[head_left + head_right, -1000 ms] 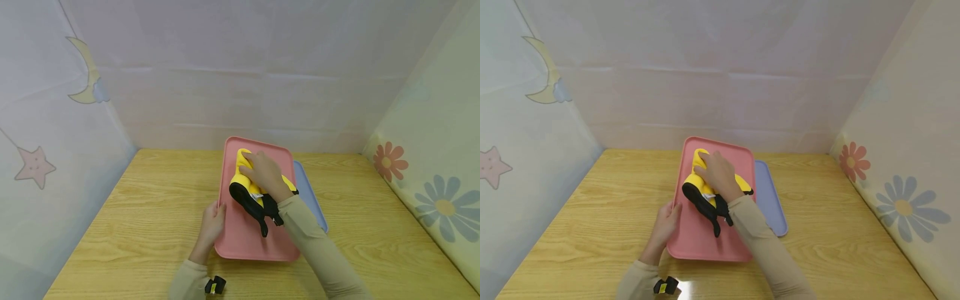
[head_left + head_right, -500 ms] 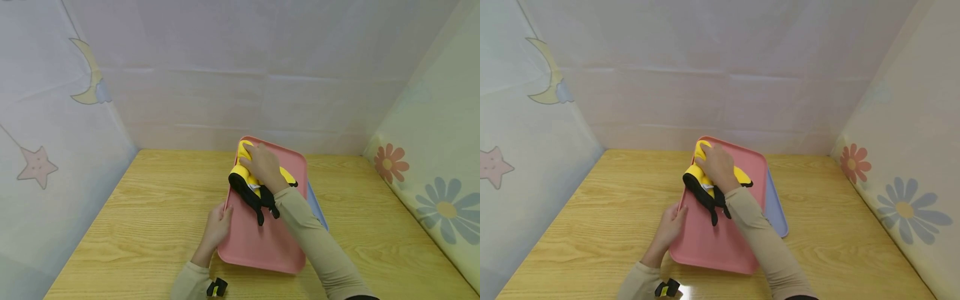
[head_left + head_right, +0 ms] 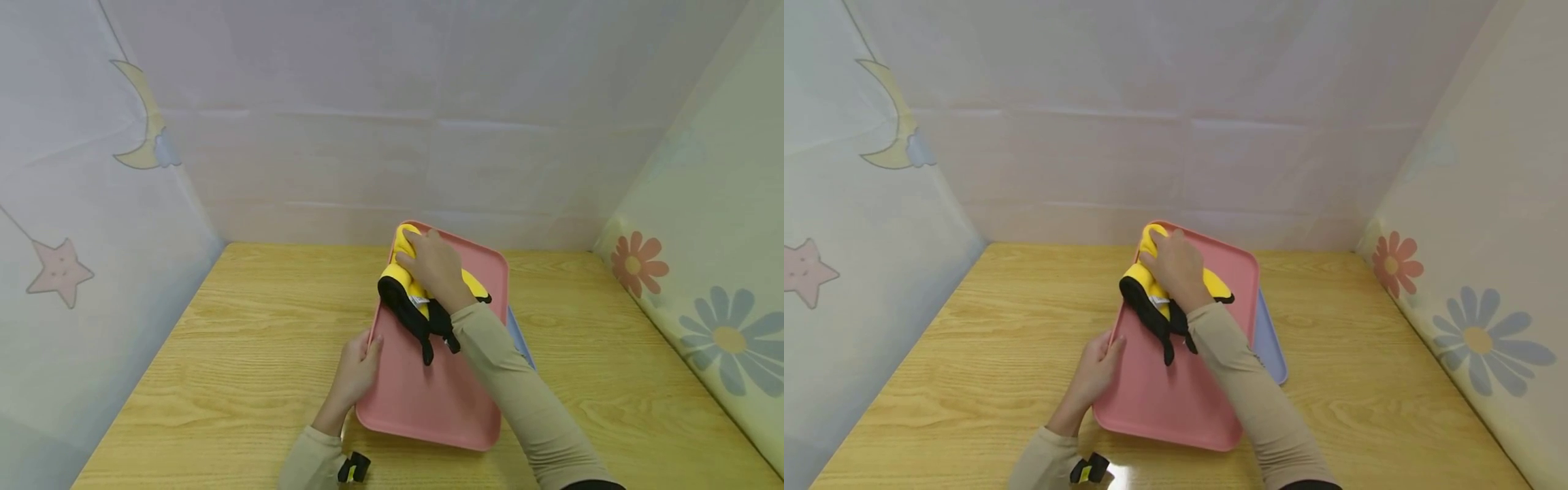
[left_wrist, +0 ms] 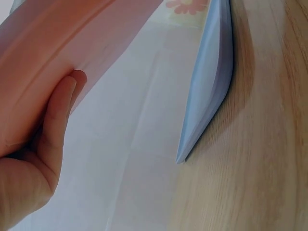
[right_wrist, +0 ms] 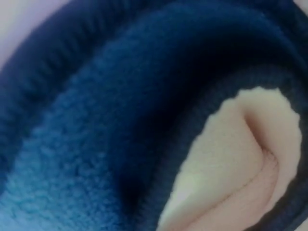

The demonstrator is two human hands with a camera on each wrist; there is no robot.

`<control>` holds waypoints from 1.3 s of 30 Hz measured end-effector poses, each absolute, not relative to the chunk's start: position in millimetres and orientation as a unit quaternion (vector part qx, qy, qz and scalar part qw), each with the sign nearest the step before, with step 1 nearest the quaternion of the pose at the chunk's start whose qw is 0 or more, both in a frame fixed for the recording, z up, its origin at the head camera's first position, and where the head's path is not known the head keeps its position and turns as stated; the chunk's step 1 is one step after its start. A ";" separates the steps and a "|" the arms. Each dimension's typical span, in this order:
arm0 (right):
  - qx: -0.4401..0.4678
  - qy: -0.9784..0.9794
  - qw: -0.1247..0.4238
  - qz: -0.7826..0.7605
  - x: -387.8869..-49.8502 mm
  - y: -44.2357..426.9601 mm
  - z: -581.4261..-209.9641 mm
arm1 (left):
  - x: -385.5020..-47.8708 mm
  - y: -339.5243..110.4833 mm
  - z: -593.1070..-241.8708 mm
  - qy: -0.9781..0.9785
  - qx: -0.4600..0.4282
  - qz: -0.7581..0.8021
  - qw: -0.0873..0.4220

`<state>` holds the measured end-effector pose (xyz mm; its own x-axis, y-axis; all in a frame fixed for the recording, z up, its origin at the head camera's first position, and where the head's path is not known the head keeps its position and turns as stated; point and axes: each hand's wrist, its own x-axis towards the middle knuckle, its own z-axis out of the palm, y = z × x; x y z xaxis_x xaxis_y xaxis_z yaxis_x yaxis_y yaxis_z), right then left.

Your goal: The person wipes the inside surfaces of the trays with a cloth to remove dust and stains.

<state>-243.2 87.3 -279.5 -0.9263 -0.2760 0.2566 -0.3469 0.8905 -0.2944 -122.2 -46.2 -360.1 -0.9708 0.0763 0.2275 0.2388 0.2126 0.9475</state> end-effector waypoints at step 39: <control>0.129 -0.973 0.087 0.172 -258.2 132.9 -295.4 | -134.1 -58.6 -386.6 -0.752 -0.069 -0.650 0.085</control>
<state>-258.2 132.9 -295.4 -0.9515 -0.2219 0.2132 -0.2814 0.9077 -0.3114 -134.1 -58.6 -386.6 -0.9758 -0.0067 0.2185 0.2153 0.1443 0.9658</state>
